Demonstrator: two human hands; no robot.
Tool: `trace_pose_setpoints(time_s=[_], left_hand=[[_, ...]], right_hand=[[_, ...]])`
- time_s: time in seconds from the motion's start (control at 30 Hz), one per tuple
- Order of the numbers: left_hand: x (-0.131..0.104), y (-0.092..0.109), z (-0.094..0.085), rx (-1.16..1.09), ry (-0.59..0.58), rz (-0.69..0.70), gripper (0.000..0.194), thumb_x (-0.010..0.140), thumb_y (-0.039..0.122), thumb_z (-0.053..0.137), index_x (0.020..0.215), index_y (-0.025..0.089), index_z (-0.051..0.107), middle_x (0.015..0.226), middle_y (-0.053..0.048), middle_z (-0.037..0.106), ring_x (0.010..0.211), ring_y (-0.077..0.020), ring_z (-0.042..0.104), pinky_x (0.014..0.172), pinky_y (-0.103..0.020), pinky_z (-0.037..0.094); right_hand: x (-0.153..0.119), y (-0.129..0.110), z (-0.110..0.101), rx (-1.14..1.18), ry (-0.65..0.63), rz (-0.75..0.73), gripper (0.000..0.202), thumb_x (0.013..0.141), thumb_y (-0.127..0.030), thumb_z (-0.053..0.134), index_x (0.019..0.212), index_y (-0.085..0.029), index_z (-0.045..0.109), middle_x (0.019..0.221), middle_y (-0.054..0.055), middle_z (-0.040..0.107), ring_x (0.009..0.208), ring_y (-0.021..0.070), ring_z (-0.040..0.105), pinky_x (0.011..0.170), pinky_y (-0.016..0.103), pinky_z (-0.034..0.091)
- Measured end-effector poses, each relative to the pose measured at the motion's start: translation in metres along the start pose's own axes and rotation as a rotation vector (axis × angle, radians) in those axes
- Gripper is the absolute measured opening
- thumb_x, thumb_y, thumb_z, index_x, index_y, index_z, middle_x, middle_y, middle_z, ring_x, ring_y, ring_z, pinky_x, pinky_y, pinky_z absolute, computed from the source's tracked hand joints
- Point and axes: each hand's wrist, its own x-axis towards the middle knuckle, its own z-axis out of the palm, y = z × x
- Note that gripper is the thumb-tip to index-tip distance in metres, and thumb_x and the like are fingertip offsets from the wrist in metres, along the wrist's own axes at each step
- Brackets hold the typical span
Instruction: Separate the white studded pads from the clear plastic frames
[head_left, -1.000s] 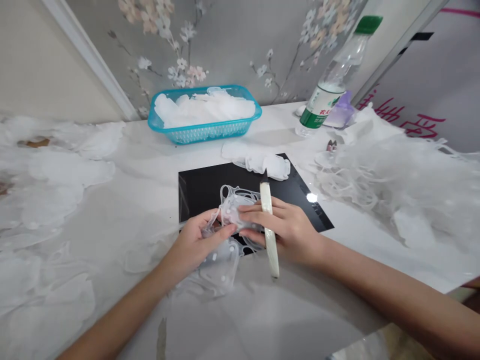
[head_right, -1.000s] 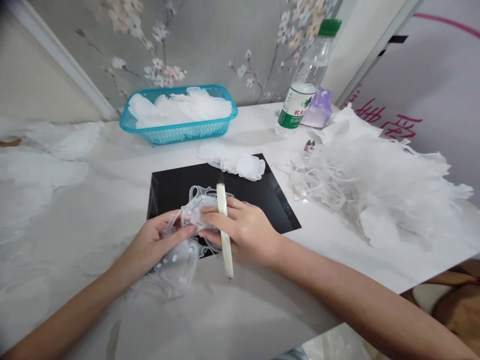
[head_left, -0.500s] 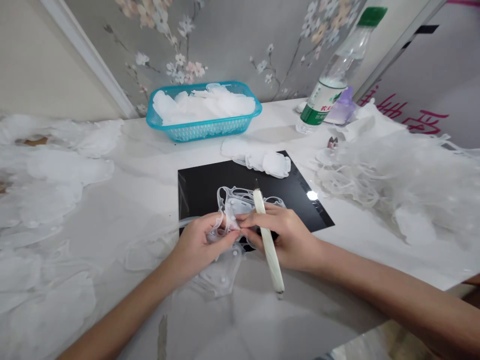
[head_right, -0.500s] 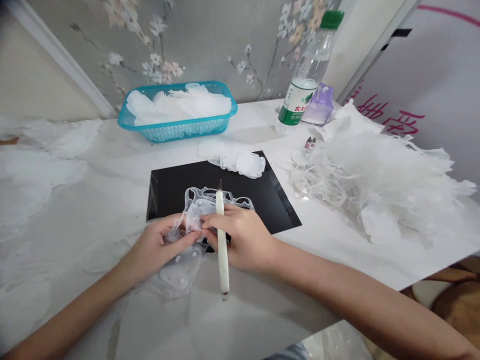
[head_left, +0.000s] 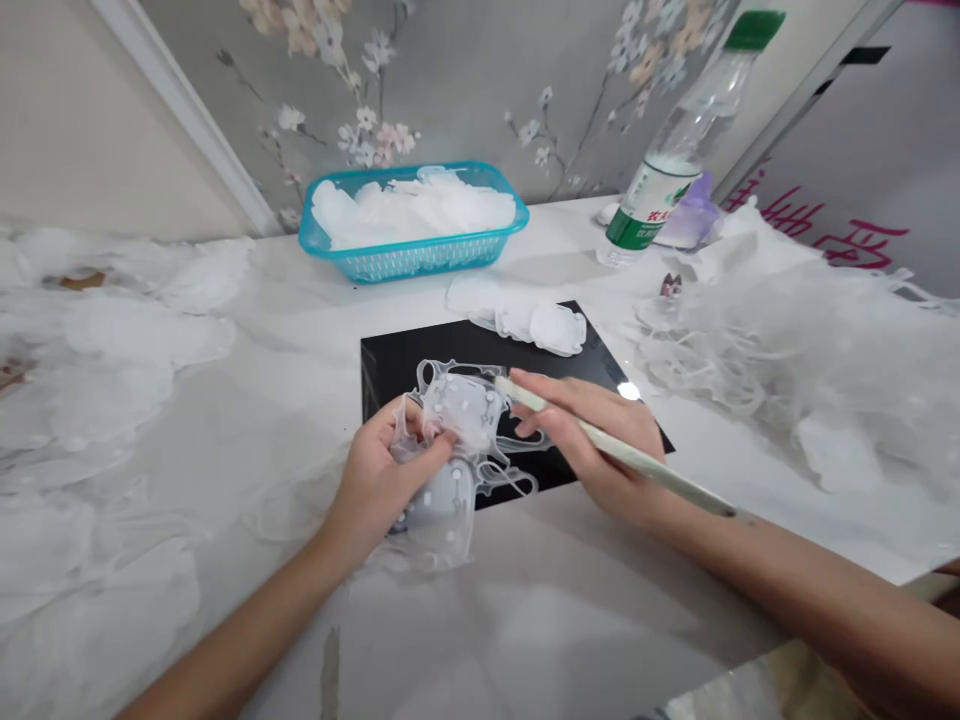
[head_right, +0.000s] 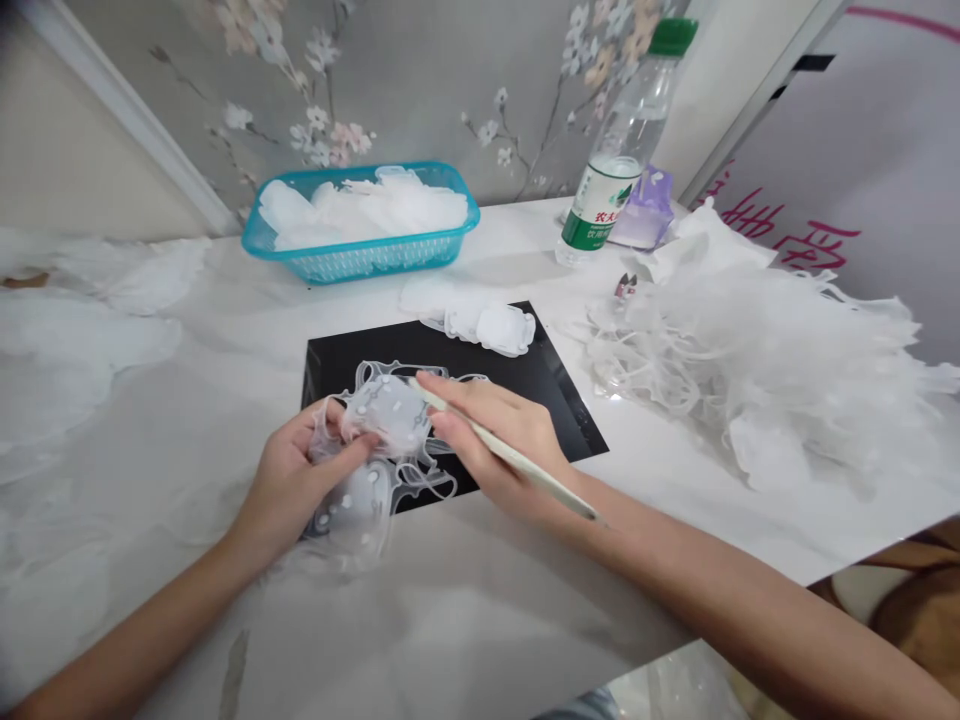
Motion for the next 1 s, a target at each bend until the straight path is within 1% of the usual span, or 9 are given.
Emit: trace_pose_setpoints(time_s=[0.07,0.17,0.3,0.4,0.53,0.63,0.77,1.0], left_hand=[[0.001,0.001,0.000,0.043,0.006,0.004,0.028,0.072,0.025,0.065,0.064,0.019,0.039,0.059,0.007,0.045,0.050,-0.0053,0.043,0.047,-0.015,0.035],[0.002,0.002,0.001,0.082,-0.021,0.026,0.028,0.071,0.027,0.064,0.063,0.019,0.039,0.061,0.006,0.046,0.056,-0.0073,0.050,0.051,-0.016,0.039],[0.003,0.001,0.002,0.054,-0.081,0.048,0.025,0.072,0.029,0.063,0.065,0.019,0.041,0.065,0.003,0.053,0.070,-0.0128,0.060,0.061,-0.020,0.046],[0.002,0.000,0.002,0.021,-0.116,0.047,0.024,0.073,0.030,0.063,0.066,0.019,0.042,0.067,0.003,0.055,0.072,-0.0138,0.062,0.062,-0.020,0.046],[0.002,0.000,0.000,0.027,-0.142,0.061,0.022,0.075,0.028,0.062,0.068,0.019,0.043,0.067,0.004,0.052,0.071,-0.0117,0.061,0.062,-0.019,0.045],[0.001,0.000,0.000,0.100,-0.136,0.098,0.020,0.075,0.025,0.061,0.067,0.019,0.043,0.066,0.005,0.050,0.066,-0.0097,0.055,0.061,-0.018,0.042],[0.002,-0.001,-0.001,0.185,-0.133,0.135,0.017,0.074,0.021,0.059,0.067,0.018,0.044,0.067,0.004,0.049,0.065,-0.0093,0.050,0.060,-0.018,0.039],[0.006,-0.004,-0.001,0.189,-0.155,0.195,0.012,0.072,0.016,0.057,0.069,0.018,0.046,0.074,0.004,0.050,0.069,-0.0094,0.049,0.065,-0.019,0.039]], right_hand=[[-0.001,-0.003,0.004,-0.019,-0.014,-0.037,0.017,0.088,-0.014,0.057,0.103,-0.017,0.061,0.085,0.001,0.066,0.074,0.0110,0.063,0.070,0.018,0.051],[-0.004,-0.006,0.007,-0.017,-0.030,-0.112,0.010,0.082,-0.009,0.061,0.089,-0.016,0.060,0.080,0.001,0.066,0.066,0.0097,0.062,0.059,0.015,0.049],[-0.009,-0.006,0.008,-0.072,-0.060,-0.162,0.008,0.084,-0.011,0.056,0.088,-0.017,0.057,0.077,0.001,0.065,0.060,0.0089,0.060,0.054,0.016,0.047],[-0.010,-0.005,0.008,-0.086,-0.070,-0.162,0.008,0.084,-0.011,0.054,0.088,-0.018,0.056,0.076,0.001,0.064,0.061,0.0086,0.060,0.055,0.016,0.047],[-0.010,-0.004,0.008,-0.067,-0.090,-0.157,0.008,0.085,-0.010,0.054,0.087,-0.017,0.056,0.077,0.002,0.064,0.062,0.0087,0.059,0.057,0.016,0.046],[-0.010,-0.003,0.009,-0.062,-0.107,-0.160,0.009,0.084,-0.008,0.054,0.086,-0.016,0.056,0.075,0.001,0.063,0.057,0.0071,0.054,0.054,0.016,0.042],[-0.011,-0.002,0.011,-0.104,-0.121,-0.175,0.011,0.084,-0.007,0.051,0.083,-0.017,0.056,0.067,-0.001,0.060,0.050,0.0068,0.047,0.049,0.017,0.038],[-0.014,-0.003,0.013,-0.196,-0.217,-0.178,0.015,0.090,-0.011,0.043,0.081,-0.017,0.054,0.068,0.003,0.059,0.054,0.0090,0.051,0.054,0.018,0.042]])
